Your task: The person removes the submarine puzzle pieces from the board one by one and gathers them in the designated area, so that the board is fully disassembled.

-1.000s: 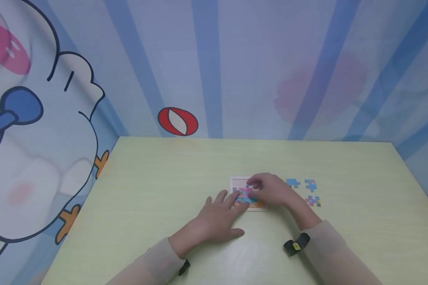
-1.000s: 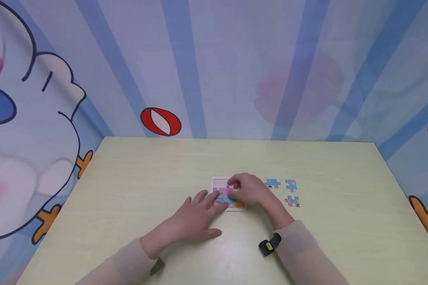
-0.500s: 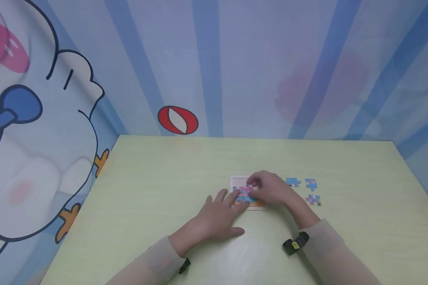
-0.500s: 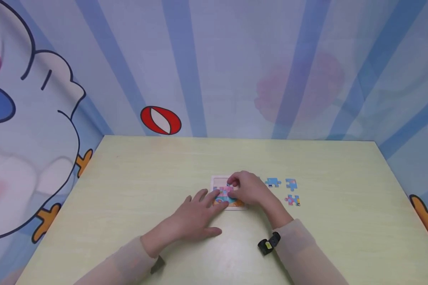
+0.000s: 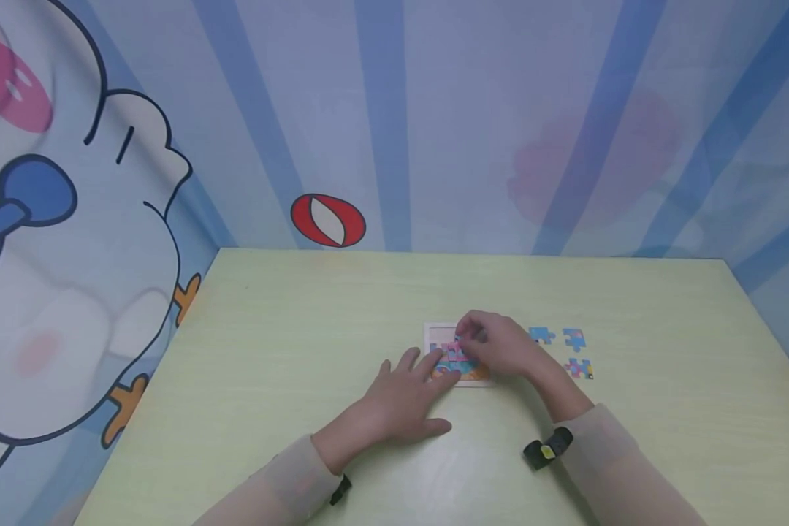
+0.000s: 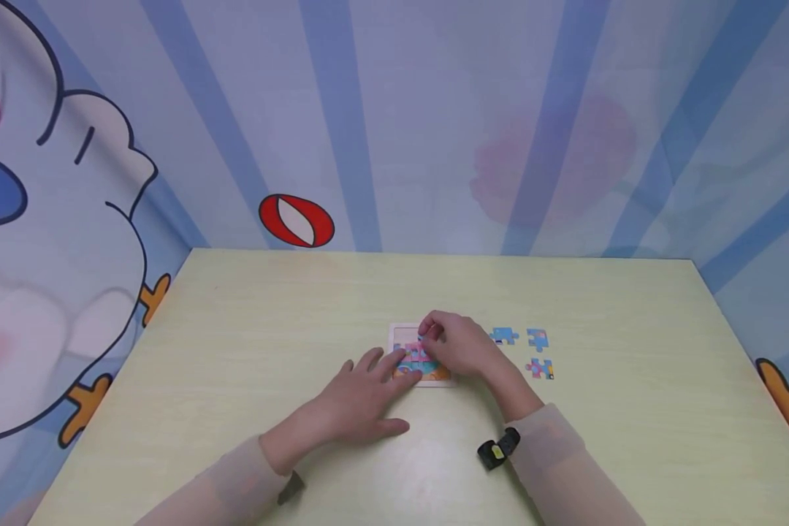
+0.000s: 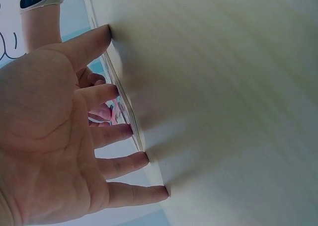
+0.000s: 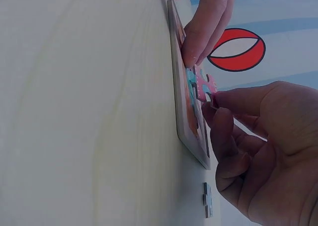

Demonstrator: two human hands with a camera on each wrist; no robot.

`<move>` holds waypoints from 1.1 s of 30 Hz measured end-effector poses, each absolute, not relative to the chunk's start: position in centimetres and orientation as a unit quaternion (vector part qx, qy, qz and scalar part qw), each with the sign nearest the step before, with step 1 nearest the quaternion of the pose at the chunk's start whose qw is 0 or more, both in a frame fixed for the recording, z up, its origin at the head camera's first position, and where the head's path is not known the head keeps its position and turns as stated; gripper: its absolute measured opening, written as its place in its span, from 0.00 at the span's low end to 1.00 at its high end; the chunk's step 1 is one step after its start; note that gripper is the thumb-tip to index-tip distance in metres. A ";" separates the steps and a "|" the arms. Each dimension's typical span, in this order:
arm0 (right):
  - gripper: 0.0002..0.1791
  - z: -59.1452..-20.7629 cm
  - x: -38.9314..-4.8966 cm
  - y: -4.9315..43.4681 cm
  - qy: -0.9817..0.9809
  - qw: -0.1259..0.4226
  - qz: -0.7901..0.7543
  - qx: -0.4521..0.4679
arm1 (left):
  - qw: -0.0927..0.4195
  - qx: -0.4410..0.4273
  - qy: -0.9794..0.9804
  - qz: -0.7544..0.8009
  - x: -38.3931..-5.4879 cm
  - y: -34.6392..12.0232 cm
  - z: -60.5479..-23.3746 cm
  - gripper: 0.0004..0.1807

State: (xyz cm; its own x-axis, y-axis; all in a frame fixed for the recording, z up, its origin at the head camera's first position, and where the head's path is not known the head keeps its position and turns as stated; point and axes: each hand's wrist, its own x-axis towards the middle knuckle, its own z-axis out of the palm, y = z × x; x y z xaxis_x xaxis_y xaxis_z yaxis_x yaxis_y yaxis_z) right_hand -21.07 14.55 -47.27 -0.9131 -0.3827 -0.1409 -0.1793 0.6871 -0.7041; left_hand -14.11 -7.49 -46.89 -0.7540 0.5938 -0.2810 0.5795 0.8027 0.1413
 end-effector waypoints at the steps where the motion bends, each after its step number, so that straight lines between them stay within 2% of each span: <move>1: 0.05 -47.3 -21.1 14.6 0.907 0.139 -0.365 -0.157 | 0.158 0.313 0.936 0.022 -14.1 -7.5 -46.8 0.42; 15: 0.07 -47.3 -21.1 16.5 0.901 0.121 -0.391 -0.143 | 0.160 0.311 0.937 0.020 -14.1 -7.4 -46.6 0.42; 33: 0.09 -47.4 -19.3 22.9 0.911 0.118 -0.380 -0.111 | 0.152 0.313 0.937 0.026 -13.9 -7.2 -46.7 0.42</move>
